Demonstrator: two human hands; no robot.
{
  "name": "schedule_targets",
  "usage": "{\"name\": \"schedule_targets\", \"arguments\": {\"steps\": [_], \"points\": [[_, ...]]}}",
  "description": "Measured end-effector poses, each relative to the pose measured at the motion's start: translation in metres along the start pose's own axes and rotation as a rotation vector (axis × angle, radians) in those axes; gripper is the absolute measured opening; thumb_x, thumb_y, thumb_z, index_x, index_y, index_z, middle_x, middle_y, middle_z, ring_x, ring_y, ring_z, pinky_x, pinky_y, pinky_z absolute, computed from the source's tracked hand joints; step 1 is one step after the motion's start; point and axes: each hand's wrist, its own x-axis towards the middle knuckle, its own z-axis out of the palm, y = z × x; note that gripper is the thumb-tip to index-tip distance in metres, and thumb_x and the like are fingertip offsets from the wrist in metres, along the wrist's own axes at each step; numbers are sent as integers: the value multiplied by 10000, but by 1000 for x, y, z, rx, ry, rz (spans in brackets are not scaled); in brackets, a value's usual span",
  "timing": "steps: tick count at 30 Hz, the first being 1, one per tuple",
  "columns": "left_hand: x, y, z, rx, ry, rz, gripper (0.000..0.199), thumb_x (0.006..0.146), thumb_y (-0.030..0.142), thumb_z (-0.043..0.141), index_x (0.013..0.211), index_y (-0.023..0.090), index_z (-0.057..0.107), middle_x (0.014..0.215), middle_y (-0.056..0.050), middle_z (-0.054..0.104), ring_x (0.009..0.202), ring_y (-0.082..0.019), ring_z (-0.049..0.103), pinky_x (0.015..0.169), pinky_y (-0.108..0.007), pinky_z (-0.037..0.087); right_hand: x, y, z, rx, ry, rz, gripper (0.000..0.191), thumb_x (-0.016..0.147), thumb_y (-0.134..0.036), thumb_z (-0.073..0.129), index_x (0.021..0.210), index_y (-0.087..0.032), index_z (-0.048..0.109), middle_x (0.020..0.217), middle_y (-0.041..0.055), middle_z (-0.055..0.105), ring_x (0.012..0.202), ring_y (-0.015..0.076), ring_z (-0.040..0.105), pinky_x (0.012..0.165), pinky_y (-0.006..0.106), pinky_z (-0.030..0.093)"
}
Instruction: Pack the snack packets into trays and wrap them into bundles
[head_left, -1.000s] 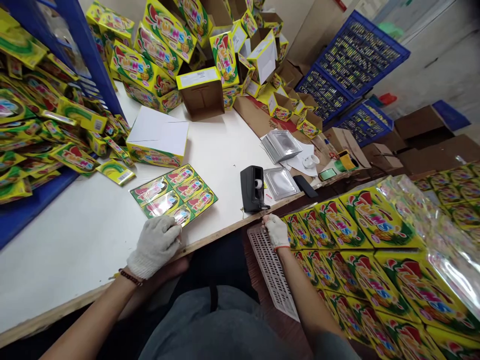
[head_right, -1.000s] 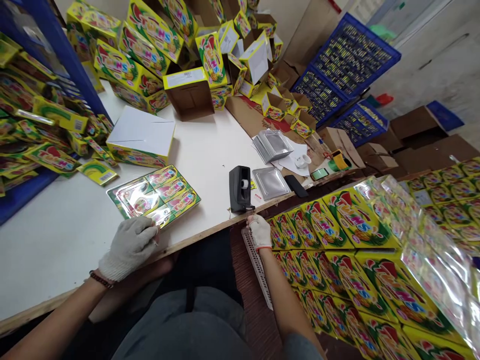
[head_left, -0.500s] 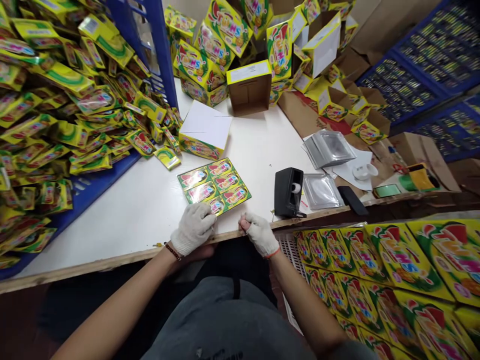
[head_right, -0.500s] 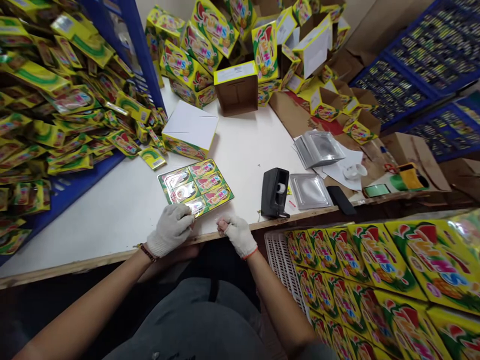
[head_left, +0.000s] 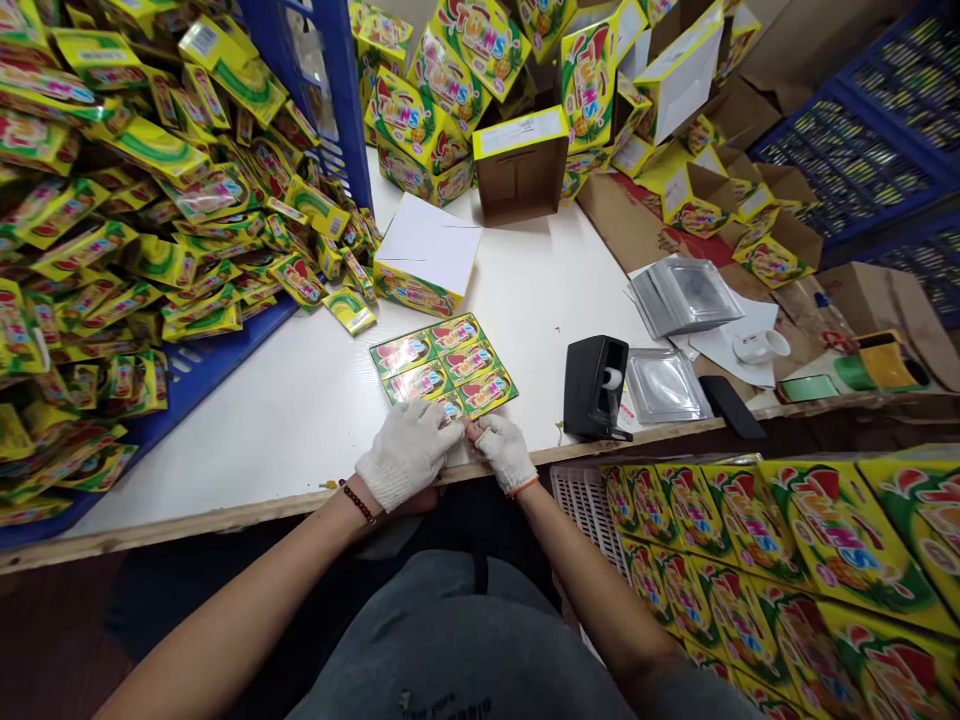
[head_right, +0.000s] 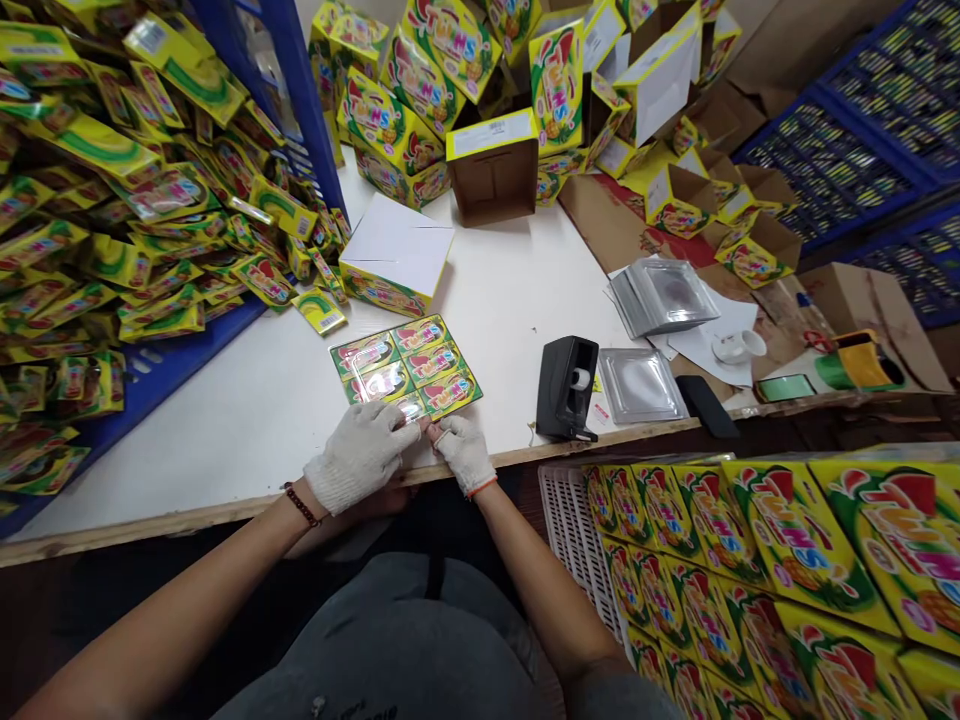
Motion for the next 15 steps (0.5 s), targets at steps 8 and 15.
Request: {"name": "schedule_targets", "arguments": {"steps": [8,15], "points": [[24,6,13,-39,26,-126,220,903,387,587,878,196,694,847,-109,650,857,-285,584,706,-402,386,8,11,5,-262,171,-42,214,719,-404,627,607,-235,558,664,33,641,722,201,615,686,309,476],[31,18,19,-40,59,-164,149,897,250,549,886,172,675,842,-93,665,829,-269,615,676,-388,401,8,7,0,326,282,182,484,794,-666,549,1005,-249,420,742,-26,623,444,122,553,410,253,445]]}}
